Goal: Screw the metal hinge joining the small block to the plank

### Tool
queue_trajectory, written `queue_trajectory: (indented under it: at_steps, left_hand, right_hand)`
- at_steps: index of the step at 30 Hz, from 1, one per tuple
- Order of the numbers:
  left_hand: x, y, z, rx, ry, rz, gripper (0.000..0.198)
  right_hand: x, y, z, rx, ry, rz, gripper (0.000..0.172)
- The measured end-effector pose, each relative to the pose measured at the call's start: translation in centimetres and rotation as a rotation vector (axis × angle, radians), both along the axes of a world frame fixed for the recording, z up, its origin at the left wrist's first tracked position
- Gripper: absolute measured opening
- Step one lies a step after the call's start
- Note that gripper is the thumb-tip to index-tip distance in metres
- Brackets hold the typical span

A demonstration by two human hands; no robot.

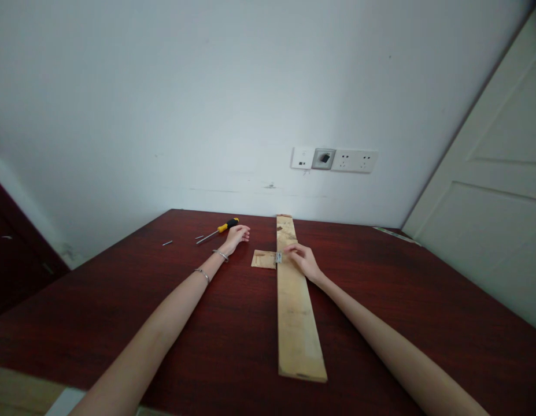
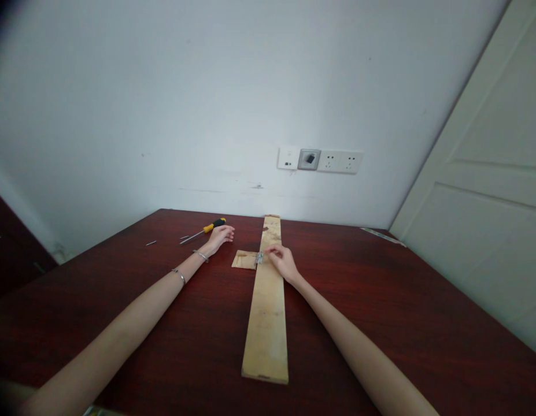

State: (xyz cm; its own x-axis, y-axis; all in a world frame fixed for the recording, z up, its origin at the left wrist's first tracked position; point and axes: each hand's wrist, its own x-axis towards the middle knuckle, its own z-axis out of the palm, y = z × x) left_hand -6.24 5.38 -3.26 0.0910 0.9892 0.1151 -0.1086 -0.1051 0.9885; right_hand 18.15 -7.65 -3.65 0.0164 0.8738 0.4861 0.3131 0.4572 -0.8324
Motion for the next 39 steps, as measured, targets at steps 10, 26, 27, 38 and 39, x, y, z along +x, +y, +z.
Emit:
queue_trajectory:
  at_steps: [10,26,27,38,39]
  left_hand:
    - [0.0,-0.5,1.2,0.01,0.053,0.008,0.011]
    - [-21.7,0.0,7.3,-0.016,0.945,0.236,0.008]
    - [-22.9,-0.1,7.3,-0.025,1.013,0.23,0.004]
    - [-27.8,-0.8,4.9,-0.081,1.434,0.185,0.003]
    - [-27.8,-0.7,4.8,-0.087,1.453,0.189,0.005]
  right_hand:
    - [0.7,0.6,-0.7,0.013,0.328,-0.247,0.021]
    - [1.0,0.9,-1.0,-0.084,0.468,-0.233,0.018]
    - [1.0,0.9,-1.1,-0.085,0.468,-0.228,0.018]
    - [1.1,1.0,-1.3,-0.087,0.437,-0.201,0.015]
    - [1.0,1.0,-1.3,-0.087,0.433,-0.201,0.015]
